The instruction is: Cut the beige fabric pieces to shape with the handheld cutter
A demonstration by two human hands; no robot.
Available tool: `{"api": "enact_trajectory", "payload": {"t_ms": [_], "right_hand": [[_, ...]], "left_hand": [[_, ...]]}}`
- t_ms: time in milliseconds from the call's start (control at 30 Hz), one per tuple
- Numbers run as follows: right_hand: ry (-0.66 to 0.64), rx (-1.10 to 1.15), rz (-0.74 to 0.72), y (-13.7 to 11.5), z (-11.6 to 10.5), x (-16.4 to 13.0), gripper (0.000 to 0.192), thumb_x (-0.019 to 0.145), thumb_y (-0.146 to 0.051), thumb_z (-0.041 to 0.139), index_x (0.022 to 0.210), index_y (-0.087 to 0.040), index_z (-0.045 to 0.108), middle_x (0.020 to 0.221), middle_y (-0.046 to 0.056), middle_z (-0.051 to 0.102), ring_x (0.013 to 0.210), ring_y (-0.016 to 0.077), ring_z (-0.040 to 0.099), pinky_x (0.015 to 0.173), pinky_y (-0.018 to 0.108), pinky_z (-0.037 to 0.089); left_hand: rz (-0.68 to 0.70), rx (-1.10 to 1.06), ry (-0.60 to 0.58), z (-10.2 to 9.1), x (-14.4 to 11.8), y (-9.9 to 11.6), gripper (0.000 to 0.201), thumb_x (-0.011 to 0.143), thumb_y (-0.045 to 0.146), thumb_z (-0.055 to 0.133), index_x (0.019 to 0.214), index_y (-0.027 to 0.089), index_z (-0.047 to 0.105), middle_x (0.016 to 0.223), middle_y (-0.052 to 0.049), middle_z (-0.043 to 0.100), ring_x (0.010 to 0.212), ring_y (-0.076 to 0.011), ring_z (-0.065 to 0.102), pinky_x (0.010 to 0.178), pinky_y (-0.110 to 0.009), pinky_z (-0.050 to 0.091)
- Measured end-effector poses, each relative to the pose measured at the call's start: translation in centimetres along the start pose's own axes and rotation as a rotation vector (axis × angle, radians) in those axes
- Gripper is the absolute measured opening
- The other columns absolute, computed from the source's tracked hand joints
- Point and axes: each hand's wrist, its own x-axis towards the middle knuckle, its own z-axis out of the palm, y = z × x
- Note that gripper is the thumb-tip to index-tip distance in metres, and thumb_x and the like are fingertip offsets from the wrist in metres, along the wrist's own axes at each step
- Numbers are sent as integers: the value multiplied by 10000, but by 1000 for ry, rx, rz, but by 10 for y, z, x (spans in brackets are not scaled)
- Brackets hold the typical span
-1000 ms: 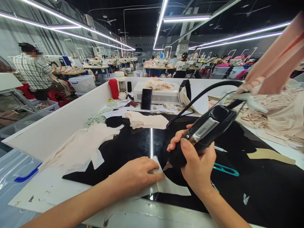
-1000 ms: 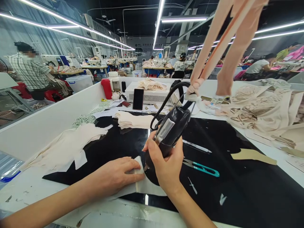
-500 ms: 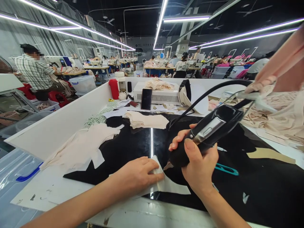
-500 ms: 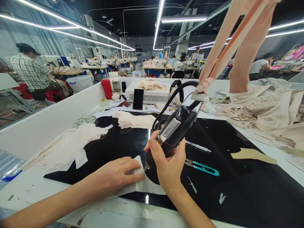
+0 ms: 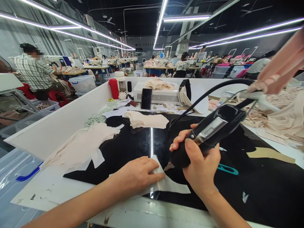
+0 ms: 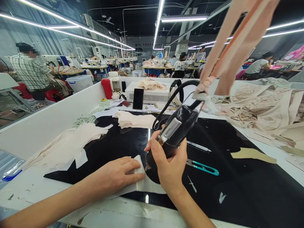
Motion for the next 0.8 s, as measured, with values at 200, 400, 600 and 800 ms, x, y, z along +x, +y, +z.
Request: {"api": "enact_trajectory", "payload": {"t_ms": [200,400,600,800], "right_hand": [[-2,10,26,-6,-5,-5,397,880,-396,853,1165,-295,595,811,-57,675,610,151,650,616,337,579],[-6,3,25,-3,-6,-9,365,901,-397,851,1152,-300,604,833,-58,688,628,143,663,618,317,582],[9,0,8,-14,-12,-4,387,879,-403,865,1152,-293,613,805,-62,689,610,150,648,612,326,585],[36,-10,13,-27,-23,-11,394,864,-420,888,1139,-297,634,802,-55,700,612,152,664,582,306,585]], "left_hand": [[-15,4,-19,-1,-1,2,271,1109,118,483,1293,185,670,1115,-105,688,947,-205,679,913,-340,613],[-6,0,-23,-1,-1,1,274,1093,101,492,1291,177,665,1135,-103,687,961,-214,688,932,-350,610],[-25,-9,-56,-2,-3,0,282,1055,81,564,1299,186,656,1233,-106,705,1098,-240,717,1087,-426,572],[-55,-145,3,-7,4,19,311,1023,-5,497,1267,102,658,1247,-129,726,1177,-240,688,1026,-337,598]]}}
